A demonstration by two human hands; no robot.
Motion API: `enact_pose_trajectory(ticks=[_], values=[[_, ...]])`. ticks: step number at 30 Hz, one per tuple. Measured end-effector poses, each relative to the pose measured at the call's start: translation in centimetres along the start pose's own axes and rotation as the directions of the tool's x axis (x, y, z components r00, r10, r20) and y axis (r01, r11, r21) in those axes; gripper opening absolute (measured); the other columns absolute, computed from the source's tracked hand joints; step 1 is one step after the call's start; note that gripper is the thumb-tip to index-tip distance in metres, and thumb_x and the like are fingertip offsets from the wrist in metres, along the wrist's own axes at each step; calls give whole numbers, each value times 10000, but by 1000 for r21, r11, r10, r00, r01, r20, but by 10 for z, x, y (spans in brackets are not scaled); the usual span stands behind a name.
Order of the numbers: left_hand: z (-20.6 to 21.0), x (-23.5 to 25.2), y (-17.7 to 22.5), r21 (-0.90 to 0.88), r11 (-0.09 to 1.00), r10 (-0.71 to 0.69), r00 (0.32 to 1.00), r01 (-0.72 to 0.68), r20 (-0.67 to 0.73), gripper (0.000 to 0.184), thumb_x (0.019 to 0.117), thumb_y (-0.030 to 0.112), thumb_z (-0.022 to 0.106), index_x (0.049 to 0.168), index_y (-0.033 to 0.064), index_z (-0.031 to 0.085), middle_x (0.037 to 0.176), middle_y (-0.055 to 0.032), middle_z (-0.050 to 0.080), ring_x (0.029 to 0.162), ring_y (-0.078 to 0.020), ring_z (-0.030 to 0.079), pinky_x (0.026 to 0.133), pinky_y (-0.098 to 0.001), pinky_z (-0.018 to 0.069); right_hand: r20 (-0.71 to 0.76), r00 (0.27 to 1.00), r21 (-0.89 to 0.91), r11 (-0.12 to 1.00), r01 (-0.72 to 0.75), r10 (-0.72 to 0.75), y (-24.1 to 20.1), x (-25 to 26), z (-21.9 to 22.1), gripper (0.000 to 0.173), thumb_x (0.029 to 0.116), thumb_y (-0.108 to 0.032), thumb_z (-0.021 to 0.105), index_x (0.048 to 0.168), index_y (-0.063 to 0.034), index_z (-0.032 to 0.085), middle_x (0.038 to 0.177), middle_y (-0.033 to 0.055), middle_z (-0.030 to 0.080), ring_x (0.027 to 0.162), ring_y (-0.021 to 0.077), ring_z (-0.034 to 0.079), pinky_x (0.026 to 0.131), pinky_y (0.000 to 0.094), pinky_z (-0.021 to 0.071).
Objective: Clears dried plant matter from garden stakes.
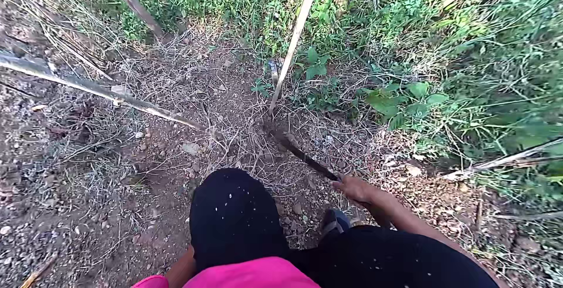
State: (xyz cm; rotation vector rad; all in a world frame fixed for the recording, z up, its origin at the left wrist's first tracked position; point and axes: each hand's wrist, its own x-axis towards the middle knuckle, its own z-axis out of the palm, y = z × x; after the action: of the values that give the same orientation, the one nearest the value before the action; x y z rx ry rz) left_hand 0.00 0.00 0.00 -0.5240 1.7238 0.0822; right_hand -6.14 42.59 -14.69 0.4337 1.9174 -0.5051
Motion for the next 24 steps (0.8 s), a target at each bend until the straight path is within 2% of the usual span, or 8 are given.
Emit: enact_pose_trajectory(ticks=[2,6,10,13,15,18,22,24], values=[[30,35,-46,-88,981,155,969,-175,-193,378,1034,55,462,1330,-174,517,1293,-314,613,1173,-317,629,1003,-431,470,-4,999,40,998,45,-45,-3,-17,-3,585,1106,-456,425,1448,16,454,1010,277,640,795,378,654,786,554,538],[9,44,-22,-220,966,81,968,-135,-239,363,1099,33,376,1413,-126,467,1424,-298,549,1317,-347,559,1121,-435,402,52,988,154,979,136,-146,26,-43,-17,499,1063,-329,588,1429,-25,435,801,112,578,572,174,566,579,349,525],[-47,24,18,-664,562,240,865,-493,-440,399,1134,116,243,1398,-95,456,1348,-237,556,1190,-210,556,1049,-330,431,-38,998,80,995,63,-60,59,-84,-45,535,1003,-188,692,1454,-26,455,938,215,625,660,262,599,654,450,532],[-105,43,50,-592,256,618,600,-765,-508,295,1102,148,362,1113,1,617,937,-14,668,848,-7,627,813,-188,535,-92,996,37,999,13,-10,97,-99,-69,553,972,-114,716,1462,-57,467,944,226,652,681,291,651,654,463,568],[-142,40,84,-500,132,785,398,-856,-475,365,1070,158,325,903,119,647,770,94,659,677,28,585,666,-155,510,-144,989,-39,999,-29,23,102,-120,-90,425,989,-117,694,1367,-21,523,892,202,651,686,285,655,655,454,563],[-181,-9,124,-396,140,815,333,-907,-474,401,1118,214,291,953,99,637,767,66,662,597,2,578,550,-152,501,-275,961,-83,996,-36,12,95,-149,-115,363,1006,-152,682,1293,46,584,959,277,674,814,399,675,775,586,540],[-216,-70,157,-264,133,782,265,-955,-564,406,1124,229,290,897,124,610,791,48,700,730,-71,688,687,-268,606,-335,939,-68,992,-107,78,91,-164,-130,366,1002,-207,696,1300,-22,591,880,228,669,740,353,667,711,537,550],[-237,-91,164,-155,218,749,266,-964,-607,369,1132,252,309,997,77,604,875,-2,724,827,-140,736,754,-357,640,-327,940,-60,990,-128,101,105,-150,-135,343,998,-241,702,1268,-62,592,852,187,656,693,302,653,663,490,553]])
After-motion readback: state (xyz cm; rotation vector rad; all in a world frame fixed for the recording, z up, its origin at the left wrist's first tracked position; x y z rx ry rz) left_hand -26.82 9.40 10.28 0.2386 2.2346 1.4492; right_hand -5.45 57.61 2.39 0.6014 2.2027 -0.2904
